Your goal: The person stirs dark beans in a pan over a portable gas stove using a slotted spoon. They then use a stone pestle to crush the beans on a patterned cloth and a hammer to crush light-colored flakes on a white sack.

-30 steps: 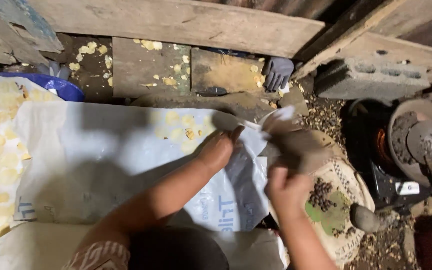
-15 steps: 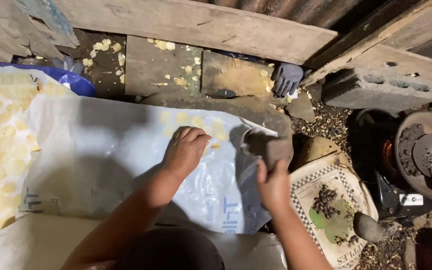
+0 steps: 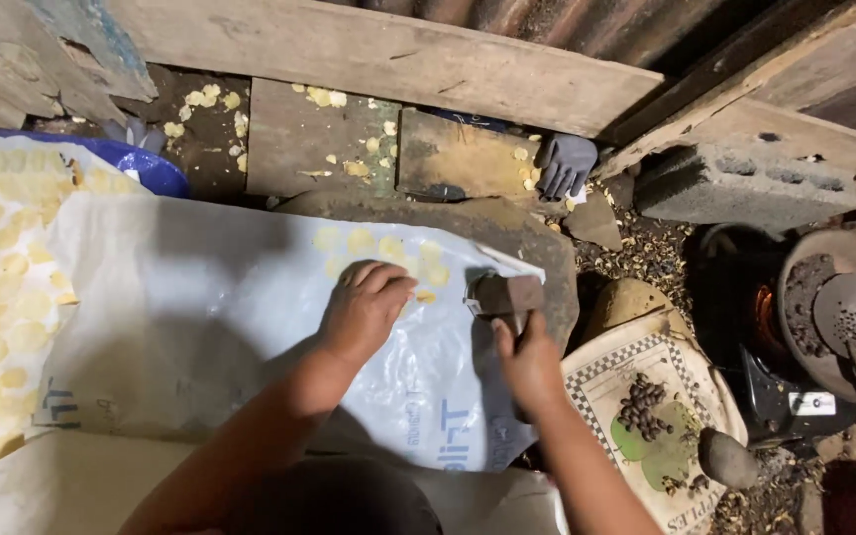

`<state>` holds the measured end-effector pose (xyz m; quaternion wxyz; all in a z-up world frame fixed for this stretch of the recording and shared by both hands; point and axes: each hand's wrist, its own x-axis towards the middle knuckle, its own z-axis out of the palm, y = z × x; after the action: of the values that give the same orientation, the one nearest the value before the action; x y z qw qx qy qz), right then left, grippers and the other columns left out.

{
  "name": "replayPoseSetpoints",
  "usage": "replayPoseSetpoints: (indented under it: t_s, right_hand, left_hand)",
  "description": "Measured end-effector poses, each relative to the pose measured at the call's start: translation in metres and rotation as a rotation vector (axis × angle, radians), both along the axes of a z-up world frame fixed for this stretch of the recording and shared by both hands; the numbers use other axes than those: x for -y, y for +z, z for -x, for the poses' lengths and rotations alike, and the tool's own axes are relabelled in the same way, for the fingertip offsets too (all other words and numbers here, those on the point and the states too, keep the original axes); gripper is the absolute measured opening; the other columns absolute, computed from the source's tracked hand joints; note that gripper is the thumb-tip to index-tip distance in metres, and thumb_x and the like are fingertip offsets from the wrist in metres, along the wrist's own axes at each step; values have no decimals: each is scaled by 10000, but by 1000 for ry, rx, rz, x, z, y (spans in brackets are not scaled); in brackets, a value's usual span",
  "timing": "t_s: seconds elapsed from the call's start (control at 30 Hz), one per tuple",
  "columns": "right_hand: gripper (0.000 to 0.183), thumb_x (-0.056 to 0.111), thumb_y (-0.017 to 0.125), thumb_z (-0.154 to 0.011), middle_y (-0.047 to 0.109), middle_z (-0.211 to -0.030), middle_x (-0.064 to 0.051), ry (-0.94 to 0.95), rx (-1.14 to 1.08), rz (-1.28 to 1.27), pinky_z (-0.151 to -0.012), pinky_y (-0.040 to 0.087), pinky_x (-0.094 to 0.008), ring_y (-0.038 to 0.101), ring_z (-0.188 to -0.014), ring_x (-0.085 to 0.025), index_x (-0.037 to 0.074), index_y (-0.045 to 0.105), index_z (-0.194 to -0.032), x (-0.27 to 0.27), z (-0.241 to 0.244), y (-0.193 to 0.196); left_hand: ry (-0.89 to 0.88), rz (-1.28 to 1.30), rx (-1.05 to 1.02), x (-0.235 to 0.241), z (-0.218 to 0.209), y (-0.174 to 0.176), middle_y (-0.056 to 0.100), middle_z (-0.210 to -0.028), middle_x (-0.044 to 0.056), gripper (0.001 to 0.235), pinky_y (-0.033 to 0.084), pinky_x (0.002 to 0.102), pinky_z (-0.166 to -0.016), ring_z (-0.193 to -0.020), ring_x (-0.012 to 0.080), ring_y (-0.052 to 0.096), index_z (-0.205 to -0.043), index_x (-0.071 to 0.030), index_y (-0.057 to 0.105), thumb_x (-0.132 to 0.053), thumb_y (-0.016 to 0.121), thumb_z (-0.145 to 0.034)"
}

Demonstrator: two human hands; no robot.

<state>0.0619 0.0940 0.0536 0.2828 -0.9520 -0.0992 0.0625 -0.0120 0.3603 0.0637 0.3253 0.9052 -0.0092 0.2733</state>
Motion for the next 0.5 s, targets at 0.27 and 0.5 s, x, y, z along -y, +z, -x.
replayPoseSetpoints:
  t_s: [0.27,0.5]
  right_hand:
    - [326,259,665,-982,667,-703,-105,-70,-104,-334,-494,513,-334,638,-552,-146,-1,538,-1132,-5,-4,125]
    - [210,230,644,-991,705,-791,-208,75,250,-161,-577,552,-439,697,-647,-325,29,641,-1052,-15,-4,1]
  left_hand:
    - [-124,-133,-240,55,-67,-50,705,-948,86,184,475,452,-937,-1014,296,642,-913,-117,778,-68,645,-796]
    - [-51,-246,-413,37,-52,-29,706,-1004,99,125,480,424,-1008,-1075,291,643,-859,-101,743,-60,631,-821]
